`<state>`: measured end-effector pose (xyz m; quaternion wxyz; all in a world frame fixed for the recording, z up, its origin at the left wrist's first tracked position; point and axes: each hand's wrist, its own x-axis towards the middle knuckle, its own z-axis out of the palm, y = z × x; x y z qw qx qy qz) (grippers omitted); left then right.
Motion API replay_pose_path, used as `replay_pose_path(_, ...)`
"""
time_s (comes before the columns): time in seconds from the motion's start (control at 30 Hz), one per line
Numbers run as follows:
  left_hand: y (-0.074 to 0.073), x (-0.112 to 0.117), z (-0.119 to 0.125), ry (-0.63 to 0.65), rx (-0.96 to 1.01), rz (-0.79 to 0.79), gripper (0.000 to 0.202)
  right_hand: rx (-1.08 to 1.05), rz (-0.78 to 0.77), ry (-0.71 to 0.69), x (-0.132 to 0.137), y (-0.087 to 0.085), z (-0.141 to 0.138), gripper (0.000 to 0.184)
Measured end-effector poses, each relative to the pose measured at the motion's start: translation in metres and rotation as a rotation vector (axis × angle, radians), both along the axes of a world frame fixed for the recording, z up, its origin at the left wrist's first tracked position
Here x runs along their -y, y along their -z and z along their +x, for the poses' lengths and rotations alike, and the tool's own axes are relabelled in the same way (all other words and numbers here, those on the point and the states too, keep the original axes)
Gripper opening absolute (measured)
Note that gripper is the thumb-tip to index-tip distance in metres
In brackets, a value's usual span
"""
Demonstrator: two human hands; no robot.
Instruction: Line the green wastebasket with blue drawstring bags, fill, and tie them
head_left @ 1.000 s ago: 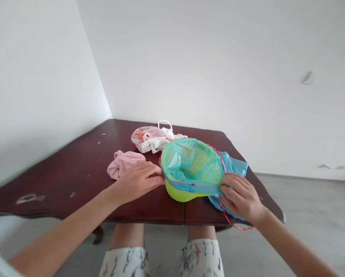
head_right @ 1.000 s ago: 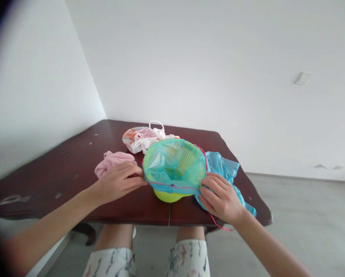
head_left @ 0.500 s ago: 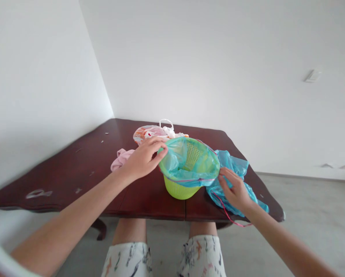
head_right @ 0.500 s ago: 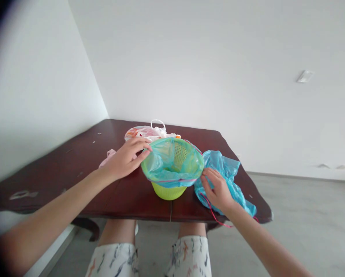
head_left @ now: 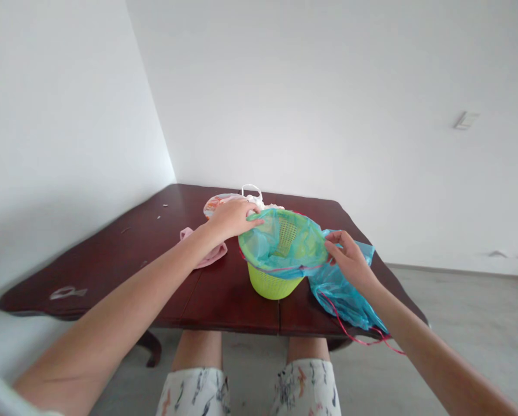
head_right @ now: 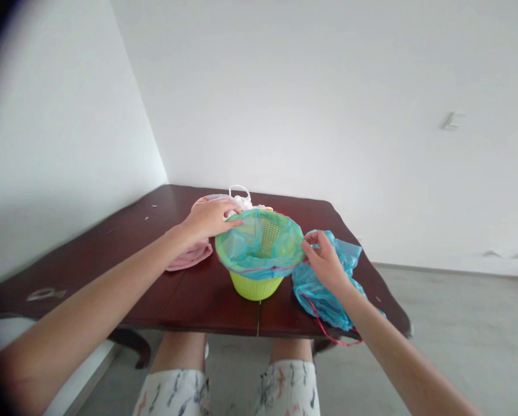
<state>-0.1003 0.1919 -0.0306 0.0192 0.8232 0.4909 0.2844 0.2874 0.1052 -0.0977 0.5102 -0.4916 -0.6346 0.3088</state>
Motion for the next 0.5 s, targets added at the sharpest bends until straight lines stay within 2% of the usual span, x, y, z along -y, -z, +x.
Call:
replay_pose_path(0.17,0.007,-0.022,0.002,0.011,0.078,-0.098,0.015,-0.011,0.006,0.019,0.001,0.001,-0.005,0.066)
replay_pose_path(0.33,0.025,-0.04,-0.003,-0.043,0.184,-0.13,0.027,-0.098,-0.185,0.029,0.001,0.001,-0.006,0.064)
replay_pose_path(0.43,0.036,-0.048,-0.006,-0.056,0.226,-0.159,0.03,-0.104,-0.237,0.035,0.005,0.004,-0.01,0.059)
replay_pose_path(0.5,0.041,-0.048,-0.007,-0.051,0.245,-0.161,0.03,-0.114,-0.266,0.029,0.006,0.01,-0.013,0.063)
